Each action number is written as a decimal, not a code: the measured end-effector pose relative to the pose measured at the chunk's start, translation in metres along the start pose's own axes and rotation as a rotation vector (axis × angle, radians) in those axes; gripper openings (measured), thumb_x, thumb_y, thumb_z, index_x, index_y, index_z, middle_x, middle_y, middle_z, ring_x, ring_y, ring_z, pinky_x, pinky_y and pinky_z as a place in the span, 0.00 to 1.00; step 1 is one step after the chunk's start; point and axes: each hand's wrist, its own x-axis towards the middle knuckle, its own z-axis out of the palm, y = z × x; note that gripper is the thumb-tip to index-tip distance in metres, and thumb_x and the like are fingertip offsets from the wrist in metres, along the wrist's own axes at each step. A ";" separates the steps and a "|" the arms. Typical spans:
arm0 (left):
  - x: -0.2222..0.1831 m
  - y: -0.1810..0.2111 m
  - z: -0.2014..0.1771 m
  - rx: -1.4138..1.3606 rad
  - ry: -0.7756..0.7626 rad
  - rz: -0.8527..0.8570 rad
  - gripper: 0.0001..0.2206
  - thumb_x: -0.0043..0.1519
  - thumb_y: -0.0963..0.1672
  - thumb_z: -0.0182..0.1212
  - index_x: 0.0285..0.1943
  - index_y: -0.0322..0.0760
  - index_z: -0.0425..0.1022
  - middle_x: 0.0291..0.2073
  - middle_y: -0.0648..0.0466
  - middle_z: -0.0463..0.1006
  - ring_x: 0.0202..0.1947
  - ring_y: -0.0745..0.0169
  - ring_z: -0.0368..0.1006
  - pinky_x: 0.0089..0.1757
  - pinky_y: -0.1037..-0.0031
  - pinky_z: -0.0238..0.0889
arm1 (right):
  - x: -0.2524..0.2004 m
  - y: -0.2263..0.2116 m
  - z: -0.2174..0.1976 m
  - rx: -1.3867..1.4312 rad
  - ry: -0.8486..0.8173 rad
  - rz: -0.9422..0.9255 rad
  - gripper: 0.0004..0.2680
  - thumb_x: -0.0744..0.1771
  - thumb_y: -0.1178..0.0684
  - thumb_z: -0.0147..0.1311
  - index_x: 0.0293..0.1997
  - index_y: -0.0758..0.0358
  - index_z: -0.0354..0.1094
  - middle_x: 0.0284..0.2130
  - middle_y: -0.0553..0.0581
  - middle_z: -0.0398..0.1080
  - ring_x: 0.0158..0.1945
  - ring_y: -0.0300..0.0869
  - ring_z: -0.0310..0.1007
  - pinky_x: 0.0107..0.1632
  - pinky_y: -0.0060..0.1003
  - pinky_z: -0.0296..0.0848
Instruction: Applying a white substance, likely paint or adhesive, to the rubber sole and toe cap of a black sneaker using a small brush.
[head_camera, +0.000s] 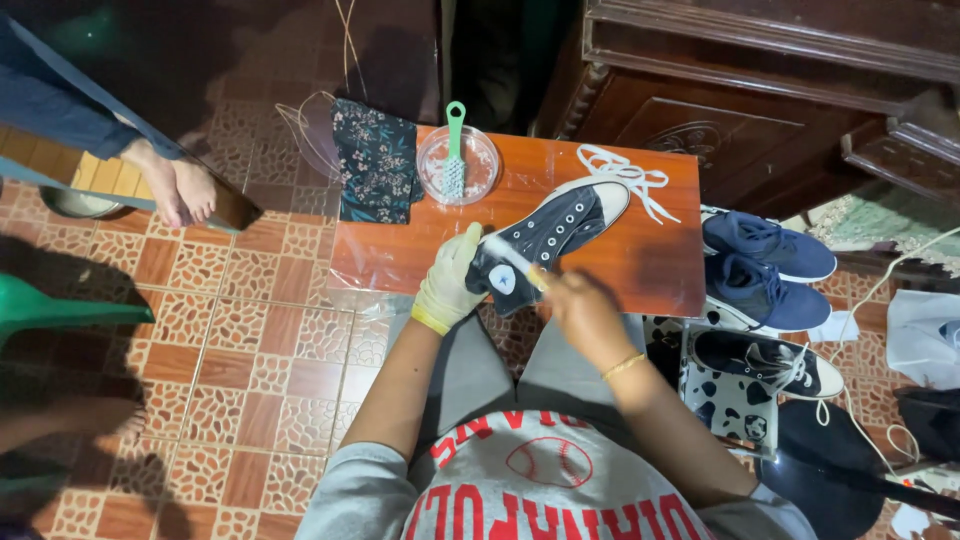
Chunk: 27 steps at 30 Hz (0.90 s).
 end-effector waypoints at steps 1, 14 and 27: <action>-0.002 -0.001 0.001 -0.001 0.002 0.004 0.39 0.46 0.49 0.73 0.67 0.23 0.70 0.46 0.40 0.79 0.44 0.44 0.77 0.53 0.62 0.70 | -0.001 0.007 0.008 -0.002 0.004 0.001 0.11 0.68 0.49 0.52 0.57 0.48 0.72 0.27 0.50 0.68 0.27 0.46 0.74 0.26 0.38 0.73; 0.007 0.004 -0.002 -0.069 0.031 -0.024 0.40 0.46 0.51 0.74 0.68 0.27 0.70 0.44 0.43 0.78 0.43 0.46 0.77 0.52 0.62 0.69 | -0.002 0.000 -0.050 0.278 -0.179 0.096 0.12 0.67 0.53 0.54 0.56 0.47 0.75 0.32 0.59 0.75 0.36 0.54 0.79 0.37 0.43 0.78; 0.020 0.010 -0.014 -0.078 0.001 -0.034 0.39 0.46 0.49 0.74 0.68 0.27 0.70 0.42 0.41 0.78 0.41 0.42 0.77 0.48 0.60 0.71 | -0.064 0.016 -0.019 0.194 -0.153 0.228 0.09 0.67 0.53 0.53 0.51 0.52 0.76 0.37 0.58 0.76 0.42 0.53 0.80 0.43 0.41 0.79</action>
